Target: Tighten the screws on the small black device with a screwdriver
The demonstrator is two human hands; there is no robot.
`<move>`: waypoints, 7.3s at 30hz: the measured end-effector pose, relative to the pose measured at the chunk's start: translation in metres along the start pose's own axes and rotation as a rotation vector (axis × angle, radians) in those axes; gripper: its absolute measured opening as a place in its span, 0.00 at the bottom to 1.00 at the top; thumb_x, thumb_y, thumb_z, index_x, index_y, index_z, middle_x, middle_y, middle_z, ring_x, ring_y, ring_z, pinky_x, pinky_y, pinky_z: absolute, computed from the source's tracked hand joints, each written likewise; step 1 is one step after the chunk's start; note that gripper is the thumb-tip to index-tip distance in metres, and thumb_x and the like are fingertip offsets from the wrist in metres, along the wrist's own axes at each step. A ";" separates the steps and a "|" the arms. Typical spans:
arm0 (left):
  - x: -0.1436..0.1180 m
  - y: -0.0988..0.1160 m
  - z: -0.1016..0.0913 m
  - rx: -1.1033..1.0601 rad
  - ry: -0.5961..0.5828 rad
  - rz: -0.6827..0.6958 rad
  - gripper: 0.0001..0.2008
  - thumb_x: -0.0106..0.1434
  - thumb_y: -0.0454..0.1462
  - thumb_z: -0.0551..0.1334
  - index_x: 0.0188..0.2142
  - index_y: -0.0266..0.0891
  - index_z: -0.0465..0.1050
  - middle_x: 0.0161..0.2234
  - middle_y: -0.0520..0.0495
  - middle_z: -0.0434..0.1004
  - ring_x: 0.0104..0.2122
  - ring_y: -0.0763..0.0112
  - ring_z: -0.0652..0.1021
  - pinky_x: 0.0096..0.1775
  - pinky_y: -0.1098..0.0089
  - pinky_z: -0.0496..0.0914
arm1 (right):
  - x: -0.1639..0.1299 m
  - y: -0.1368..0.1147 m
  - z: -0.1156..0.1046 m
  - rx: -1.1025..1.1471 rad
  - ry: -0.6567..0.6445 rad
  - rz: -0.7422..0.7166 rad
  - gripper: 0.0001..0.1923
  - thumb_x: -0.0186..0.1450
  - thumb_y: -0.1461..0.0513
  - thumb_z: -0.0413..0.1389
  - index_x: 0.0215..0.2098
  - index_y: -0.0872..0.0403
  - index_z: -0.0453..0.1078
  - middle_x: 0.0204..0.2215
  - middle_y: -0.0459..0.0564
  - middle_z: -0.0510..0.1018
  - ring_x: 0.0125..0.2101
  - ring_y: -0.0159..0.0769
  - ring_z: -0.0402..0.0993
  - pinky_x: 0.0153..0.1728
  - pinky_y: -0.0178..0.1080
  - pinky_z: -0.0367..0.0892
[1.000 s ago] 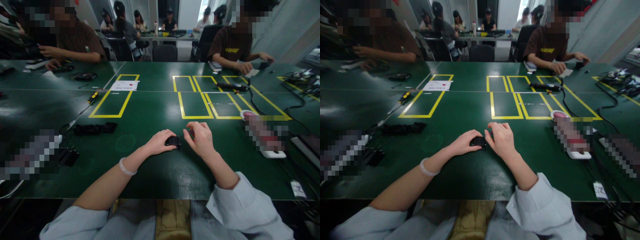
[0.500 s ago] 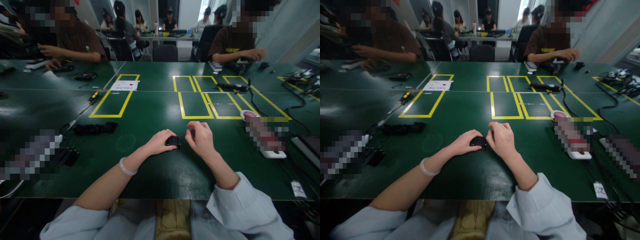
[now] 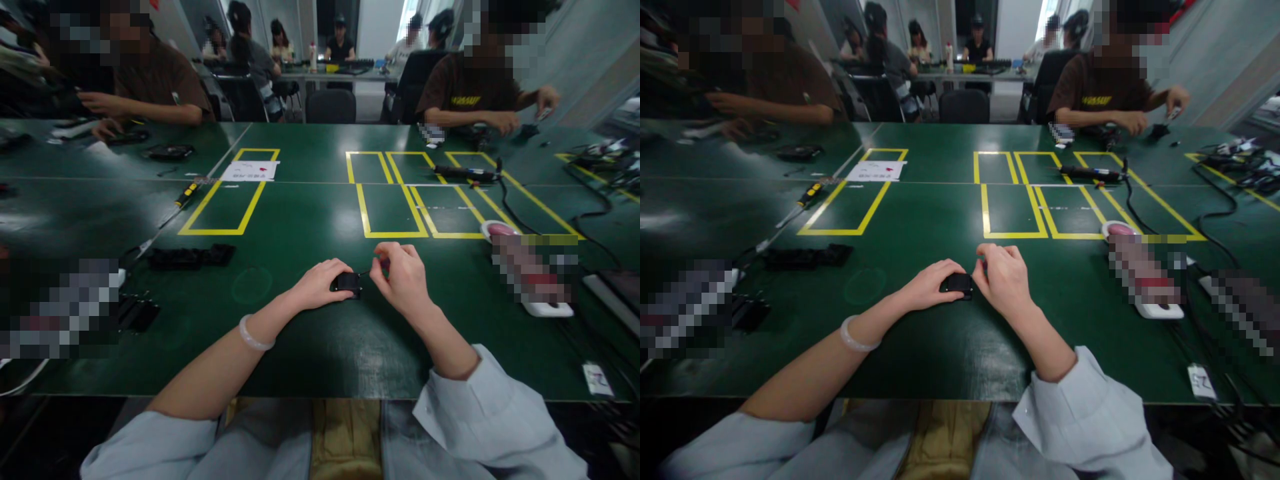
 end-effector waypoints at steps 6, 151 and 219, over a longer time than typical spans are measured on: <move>0.000 0.000 0.000 0.008 -0.001 0.001 0.18 0.61 0.47 0.63 0.47 0.42 0.67 0.45 0.45 0.72 0.45 0.60 0.73 0.47 0.62 0.68 | 0.000 0.001 -0.001 -0.012 -0.019 -0.029 0.04 0.66 0.60 0.53 0.37 0.53 0.64 0.25 0.44 0.73 0.24 0.32 0.66 0.36 0.39 0.61; 0.000 0.000 0.002 0.006 0.004 -0.003 0.18 0.61 0.46 0.63 0.48 0.42 0.68 0.45 0.45 0.72 0.46 0.60 0.73 0.48 0.61 0.67 | -0.001 -0.003 -0.002 -0.012 -0.076 0.000 0.06 0.67 0.59 0.51 0.39 0.53 0.64 0.25 0.45 0.73 0.25 0.34 0.67 0.37 0.39 0.61; -0.001 0.001 0.001 0.017 0.002 0.002 0.17 0.61 0.46 0.63 0.47 0.42 0.68 0.46 0.45 0.72 0.46 0.60 0.73 0.48 0.61 0.68 | 0.000 -0.004 -0.001 0.040 -0.032 0.024 0.08 0.67 0.65 0.48 0.44 0.53 0.63 0.29 0.47 0.76 0.27 0.35 0.69 0.37 0.39 0.63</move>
Point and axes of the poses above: each hand's wrist, its own x-axis towards the middle knuckle, its own z-axis out of the palm, y = z × x, the point moved 1 cm from there along x, towards the middle knuckle
